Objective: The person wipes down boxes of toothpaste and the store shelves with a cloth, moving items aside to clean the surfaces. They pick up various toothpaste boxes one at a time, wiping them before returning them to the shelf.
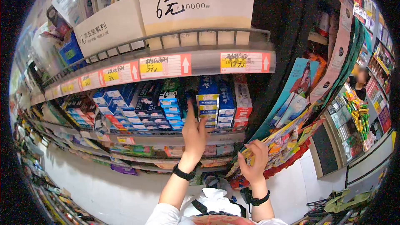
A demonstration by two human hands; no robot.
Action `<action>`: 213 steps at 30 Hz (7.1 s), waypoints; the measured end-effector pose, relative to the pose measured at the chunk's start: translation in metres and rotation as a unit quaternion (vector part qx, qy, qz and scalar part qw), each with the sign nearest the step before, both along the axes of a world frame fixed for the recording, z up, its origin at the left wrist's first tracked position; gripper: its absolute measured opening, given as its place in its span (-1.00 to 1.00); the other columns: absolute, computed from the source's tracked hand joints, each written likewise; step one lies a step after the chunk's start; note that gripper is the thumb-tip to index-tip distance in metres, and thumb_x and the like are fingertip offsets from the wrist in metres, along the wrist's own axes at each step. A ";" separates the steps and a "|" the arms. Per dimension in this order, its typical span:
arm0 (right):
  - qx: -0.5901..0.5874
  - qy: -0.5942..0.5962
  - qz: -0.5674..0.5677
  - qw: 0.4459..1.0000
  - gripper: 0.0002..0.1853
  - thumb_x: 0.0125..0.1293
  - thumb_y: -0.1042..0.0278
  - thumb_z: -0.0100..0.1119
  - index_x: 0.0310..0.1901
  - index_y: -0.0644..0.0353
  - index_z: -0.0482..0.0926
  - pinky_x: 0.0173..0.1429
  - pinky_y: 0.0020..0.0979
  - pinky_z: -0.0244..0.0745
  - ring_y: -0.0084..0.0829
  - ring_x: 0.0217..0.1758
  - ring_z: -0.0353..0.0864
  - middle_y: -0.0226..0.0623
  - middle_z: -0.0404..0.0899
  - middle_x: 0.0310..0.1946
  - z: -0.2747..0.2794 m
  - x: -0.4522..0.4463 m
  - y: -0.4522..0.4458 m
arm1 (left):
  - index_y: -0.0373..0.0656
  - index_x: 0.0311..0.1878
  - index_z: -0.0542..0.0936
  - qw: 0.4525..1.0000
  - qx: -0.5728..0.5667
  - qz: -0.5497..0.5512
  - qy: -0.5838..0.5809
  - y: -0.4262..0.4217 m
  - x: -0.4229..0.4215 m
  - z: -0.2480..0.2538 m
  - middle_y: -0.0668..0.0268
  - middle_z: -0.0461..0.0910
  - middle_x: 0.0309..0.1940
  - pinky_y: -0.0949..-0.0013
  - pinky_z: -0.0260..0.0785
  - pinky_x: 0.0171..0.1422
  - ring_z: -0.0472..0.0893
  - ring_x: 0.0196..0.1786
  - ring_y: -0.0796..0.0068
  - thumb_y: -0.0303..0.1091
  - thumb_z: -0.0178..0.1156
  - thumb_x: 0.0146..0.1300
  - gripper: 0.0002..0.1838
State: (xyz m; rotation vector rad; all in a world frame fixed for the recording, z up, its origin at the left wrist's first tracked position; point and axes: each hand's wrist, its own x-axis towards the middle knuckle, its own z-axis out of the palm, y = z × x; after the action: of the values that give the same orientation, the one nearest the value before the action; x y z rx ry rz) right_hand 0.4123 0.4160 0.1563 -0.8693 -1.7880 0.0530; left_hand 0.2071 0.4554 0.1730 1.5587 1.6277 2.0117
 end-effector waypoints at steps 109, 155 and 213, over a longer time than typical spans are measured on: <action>-0.037 0.002 -0.066 0.997 -0.61 0.00 0.34 0.41 -0.10 0.17 0.54 0.22 -0.11 0.29 -0.06 0.09 0.43 -0.14 0.49 -0.05 -0.009 -0.013 0.009 | -0.35 0.14 0.34 0.824 0.354 0.431 0.102 -0.240 -0.143 0.010 -0.07 0.41 0.08 -0.01 0.51 0.08 0.53 0.02 -0.02 0.41 -0.01 0.23 -0.13; 0.013 -0.015 0.036 0.999 -0.45 -0.15 0.25 0.49 -0.06 0.15 0.53 0.04 -0.18 0.37 -0.13 -0.04 0.49 -0.17 0.47 -0.05 -0.001 0.009 0.006 | -0.24 0.00 0.62 0.945 0.112 0.053 0.303 -0.015 0.063 0.049 0.17 0.61 0.00 0.24 0.46 -0.03 0.60 -0.09 0.20 -0.54 0.44 -0.12 -0.50; 0.016 -0.012 0.016 1.000 -0.53 -0.09 0.33 0.45 -0.07 0.13 0.54 -0.03 -0.24 0.33 -0.17 -0.08 0.47 -0.23 0.47 -0.08 0.003 0.001 0.006 | -0.15 0.46 0.19 0.962 0.003 -0.009 0.273 0.006 0.051 0.049 0.11 0.11 0.49 0.26 0.55 0.04 0.35 0.39 0.03 -0.47 0.30 0.14 -0.20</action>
State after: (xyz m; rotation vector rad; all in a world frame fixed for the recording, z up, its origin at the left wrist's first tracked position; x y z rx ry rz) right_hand 0.4132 0.4224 0.1598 -0.8221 -1.8197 0.0348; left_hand 0.2580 0.4615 0.2222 2.2645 1.7530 1.6610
